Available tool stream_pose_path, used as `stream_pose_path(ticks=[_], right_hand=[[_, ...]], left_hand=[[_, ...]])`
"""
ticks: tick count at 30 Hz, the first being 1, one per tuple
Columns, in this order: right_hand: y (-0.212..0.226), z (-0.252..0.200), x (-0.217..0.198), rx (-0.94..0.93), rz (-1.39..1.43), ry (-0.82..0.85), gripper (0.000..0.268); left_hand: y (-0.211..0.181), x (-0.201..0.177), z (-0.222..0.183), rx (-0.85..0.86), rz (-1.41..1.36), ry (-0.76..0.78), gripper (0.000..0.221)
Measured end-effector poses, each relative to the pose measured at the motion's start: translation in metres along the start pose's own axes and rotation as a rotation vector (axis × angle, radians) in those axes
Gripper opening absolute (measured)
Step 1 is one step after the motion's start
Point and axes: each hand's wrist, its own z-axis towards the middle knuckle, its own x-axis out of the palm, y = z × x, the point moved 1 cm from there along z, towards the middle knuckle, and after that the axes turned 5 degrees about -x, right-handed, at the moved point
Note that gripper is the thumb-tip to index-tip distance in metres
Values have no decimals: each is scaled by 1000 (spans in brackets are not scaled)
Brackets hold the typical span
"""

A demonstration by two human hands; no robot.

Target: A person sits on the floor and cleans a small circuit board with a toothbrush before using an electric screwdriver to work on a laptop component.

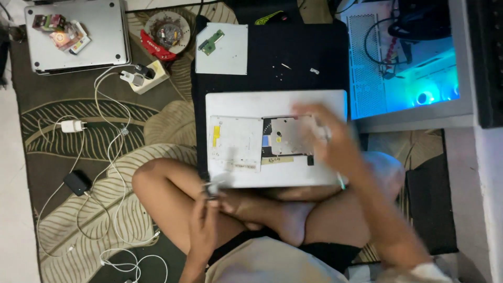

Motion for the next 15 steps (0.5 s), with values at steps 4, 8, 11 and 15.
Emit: stream_pose_path(ticks=[4,8,11,15], right_hand=[[-50,104,-25,-331,-249,-125,26],[-101,176,-27,-426,-428,-69,19],[-164,214,-23,-281,-603,-17,18],[-249,251,-25,78,-818,117,25]], left_hand=[[27,-26,8,64,217,-177,16],[54,-31,4,-11,371,-271,23],[66,-30,0,40,426,-371,25],[85,-22,2,-12,285,-527,27]])
